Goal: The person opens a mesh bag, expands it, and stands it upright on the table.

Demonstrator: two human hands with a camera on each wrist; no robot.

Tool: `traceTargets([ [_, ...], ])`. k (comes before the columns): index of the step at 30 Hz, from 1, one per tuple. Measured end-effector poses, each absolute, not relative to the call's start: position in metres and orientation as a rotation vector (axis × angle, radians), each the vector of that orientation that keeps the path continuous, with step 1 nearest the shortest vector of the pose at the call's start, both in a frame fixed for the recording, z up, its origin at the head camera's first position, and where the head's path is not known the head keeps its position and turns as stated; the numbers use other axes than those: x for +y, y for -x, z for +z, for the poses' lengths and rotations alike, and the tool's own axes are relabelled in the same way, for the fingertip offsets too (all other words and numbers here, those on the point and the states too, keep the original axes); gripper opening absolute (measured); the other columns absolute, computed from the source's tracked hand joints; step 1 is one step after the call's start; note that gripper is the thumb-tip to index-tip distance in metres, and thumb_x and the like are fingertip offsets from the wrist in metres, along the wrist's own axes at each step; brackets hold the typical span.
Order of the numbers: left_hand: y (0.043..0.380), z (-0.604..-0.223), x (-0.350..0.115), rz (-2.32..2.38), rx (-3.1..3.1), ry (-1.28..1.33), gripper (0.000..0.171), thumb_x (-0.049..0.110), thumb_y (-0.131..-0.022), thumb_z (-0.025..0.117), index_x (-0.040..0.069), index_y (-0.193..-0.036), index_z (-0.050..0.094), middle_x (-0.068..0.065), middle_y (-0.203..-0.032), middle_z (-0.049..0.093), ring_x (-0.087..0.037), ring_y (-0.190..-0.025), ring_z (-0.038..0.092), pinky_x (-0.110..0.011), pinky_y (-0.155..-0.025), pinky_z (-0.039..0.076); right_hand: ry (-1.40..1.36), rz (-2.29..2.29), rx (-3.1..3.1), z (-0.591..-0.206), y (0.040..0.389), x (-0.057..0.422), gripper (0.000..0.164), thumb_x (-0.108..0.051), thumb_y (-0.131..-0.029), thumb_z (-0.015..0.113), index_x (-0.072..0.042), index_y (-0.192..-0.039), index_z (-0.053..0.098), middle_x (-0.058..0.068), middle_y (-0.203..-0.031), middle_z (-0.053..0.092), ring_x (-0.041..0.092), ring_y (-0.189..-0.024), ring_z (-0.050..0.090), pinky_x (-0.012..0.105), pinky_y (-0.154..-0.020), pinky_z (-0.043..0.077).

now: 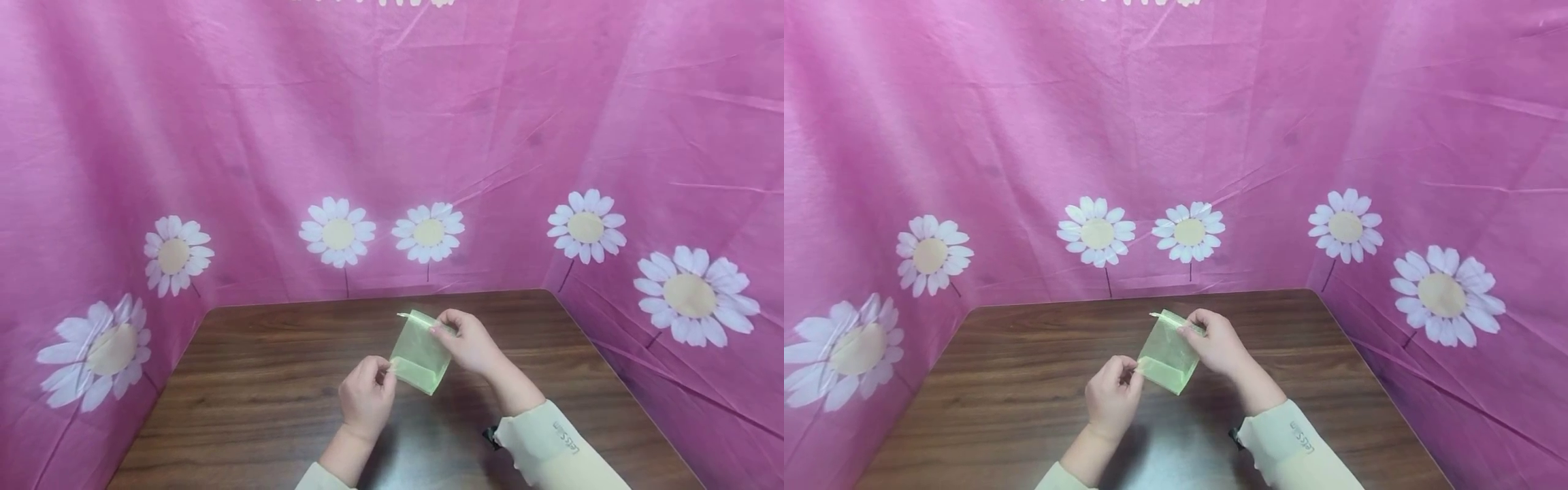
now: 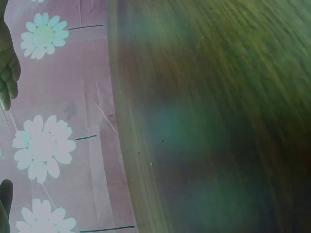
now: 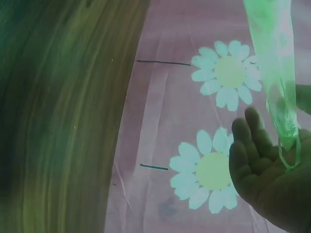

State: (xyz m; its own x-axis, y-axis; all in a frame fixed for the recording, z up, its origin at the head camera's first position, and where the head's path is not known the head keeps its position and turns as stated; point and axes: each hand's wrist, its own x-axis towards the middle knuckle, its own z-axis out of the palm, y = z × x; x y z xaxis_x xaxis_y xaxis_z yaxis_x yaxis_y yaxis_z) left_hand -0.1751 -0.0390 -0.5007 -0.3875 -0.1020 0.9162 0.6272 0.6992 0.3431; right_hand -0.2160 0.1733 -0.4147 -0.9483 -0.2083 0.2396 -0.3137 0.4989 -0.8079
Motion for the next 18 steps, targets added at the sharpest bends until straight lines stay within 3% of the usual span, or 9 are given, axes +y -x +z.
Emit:
traceTargets([
  [7, 0.175, -0.500, -0.039, -0.959, -1.745, 0.462, 0.016, -0.005, -0.076, 0.079, 0.007, -0.085, 0.074, 0.000, -0.077, 0.073, -0.014, -0.059, 0.065, -0.023, -0.054, 0.053, -0.570, 1.522, -2.587, -0.414, 0.213, 0.178, 0.011, -0.010, -0.096, 0.077, -0.004, -0.088, 0.071, 0.001, -0.080, 0.068, 0.013, -0.070, 0.061, 0.028, -0.063, 0.053],
  [11, 0.175, -0.499, -0.040, -1.040, -1.736, 0.491, 0.009, -0.003, -0.084, 0.081, 0.003, -0.089, 0.077, -0.004, -0.083, 0.077, -0.018, -0.066, 0.070, -0.025, -0.061, 0.057, -0.597, 1.524, -2.577, -0.410, 0.210, 0.181, 0.012, -0.011, -0.096, 0.077, -0.003, -0.087, 0.072, 0.002, -0.077, 0.068, 0.013, -0.069, 0.060, 0.028, -0.063, 0.053],
  [15, 0.168, -0.497, -0.036, -1.291, -1.898, 0.361, 0.023, -0.005, -0.082, 0.080, 0.003, -0.101, 0.072, -0.006, -0.091, 0.075, -0.014, -0.073, 0.068, -0.024, -0.061, 0.057, -0.573, 1.500, -2.545, -0.408, 0.209, 0.183, 0.014, -0.010, -0.096, 0.077, -0.002, -0.086, 0.072, 0.002, -0.076, 0.069, 0.011, -0.068, 0.061, 0.028, -0.061, 0.054],
  [18, 0.159, -0.493, -0.030, -1.608, -2.016, 0.184, 0.027, -0.006, -0.079, 0.080, 0.005, -0.099, 0.067, -0.003, -0.086, 0.069, -0.010, -0.073, 0.063, -0.023, -0.061, 0.055, -0.512, 1.481, -2.515, -0.405, 0.209, 0.185, 0.014, -0.009, -0.096, 0.076, -0.002, -0.085, 0.071, 0.001, -0.074, 0.068, 0.012, -0.064, 0.062, 0.029, -0.058, 0.055],
])
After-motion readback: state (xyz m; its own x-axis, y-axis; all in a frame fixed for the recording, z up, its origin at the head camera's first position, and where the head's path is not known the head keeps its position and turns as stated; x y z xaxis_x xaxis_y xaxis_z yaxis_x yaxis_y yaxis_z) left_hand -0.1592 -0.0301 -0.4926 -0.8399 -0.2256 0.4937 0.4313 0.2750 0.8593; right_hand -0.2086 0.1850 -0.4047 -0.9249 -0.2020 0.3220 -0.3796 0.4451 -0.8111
